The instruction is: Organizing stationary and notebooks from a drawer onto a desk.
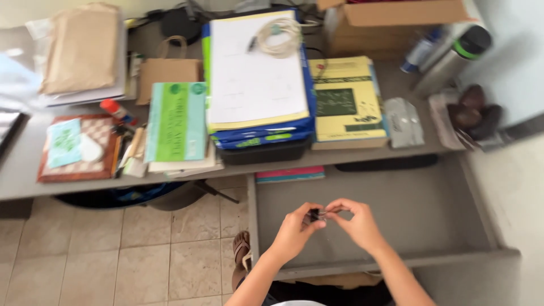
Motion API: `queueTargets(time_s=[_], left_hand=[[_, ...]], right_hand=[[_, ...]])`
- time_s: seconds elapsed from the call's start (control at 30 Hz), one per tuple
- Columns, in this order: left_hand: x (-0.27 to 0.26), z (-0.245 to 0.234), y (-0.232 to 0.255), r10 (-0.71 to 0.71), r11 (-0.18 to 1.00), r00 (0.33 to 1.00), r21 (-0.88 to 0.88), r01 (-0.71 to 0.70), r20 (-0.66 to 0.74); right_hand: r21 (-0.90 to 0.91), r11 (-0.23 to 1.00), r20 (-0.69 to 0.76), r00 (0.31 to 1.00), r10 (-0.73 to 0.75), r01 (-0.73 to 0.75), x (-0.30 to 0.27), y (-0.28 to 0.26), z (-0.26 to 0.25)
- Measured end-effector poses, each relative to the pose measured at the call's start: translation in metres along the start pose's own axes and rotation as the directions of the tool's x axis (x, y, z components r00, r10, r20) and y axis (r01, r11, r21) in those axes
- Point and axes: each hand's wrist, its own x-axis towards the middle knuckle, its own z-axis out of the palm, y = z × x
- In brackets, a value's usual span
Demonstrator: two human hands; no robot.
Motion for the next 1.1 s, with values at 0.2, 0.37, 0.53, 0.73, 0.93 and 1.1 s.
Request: queueTargets(time_s=[0.2, 0.37, 0.53, 0.73, 0.93, 1.1], left_hand=[[0.001, -0.044, -0.031, -0.190, 0.947, 0.968, -0.292, 0.137, -0.163], [-0.016, -0.107, -0.046, -0.239, 0.874, 0.905, -0.483, 0.043, -0.351], [-0.039, -0.212, -0.044, 0.105, 0.977, 0.621, -0.038, -0.212, -0.777], [-0.027, -0.345, -0.082, 0.203, 0.958, 0.484, 0.274, 0.081, -0.851], [0.072, -0.411, -0.117, 0.413, 0.819, 0.721, 0.574, -0.026, -0.557], [0.155, -0.424, -0.163, 0.313, 0.781, 0.800, 0.618, 0.089, -0.511]], right_hand=[[0.371, 0.928, -0.035, 0.999, -0.029, 0.041, 0.034, -0.023, 0.074], [0.409, 0.907, 0.041, 0.991, -0.129, 0.101, 0.052, -0.085, 0.119], [0.147, 0.983, 0.110, 0.986, -0.126, 0.109, 0.068, -0.116, 0.166], [0.095, 0.975, 0.209, 0.953, -0.218, 0.202, 0.082, -0.172, 0.233], [0.102, 0.990, 0.181, 0.977, -0.116, 0.098, 0.099, -0.205, 0.278], [0.093, 0.988, 0.004, 0.993, -0.122, 0.121, 0.109, -0.187, 0.278]])
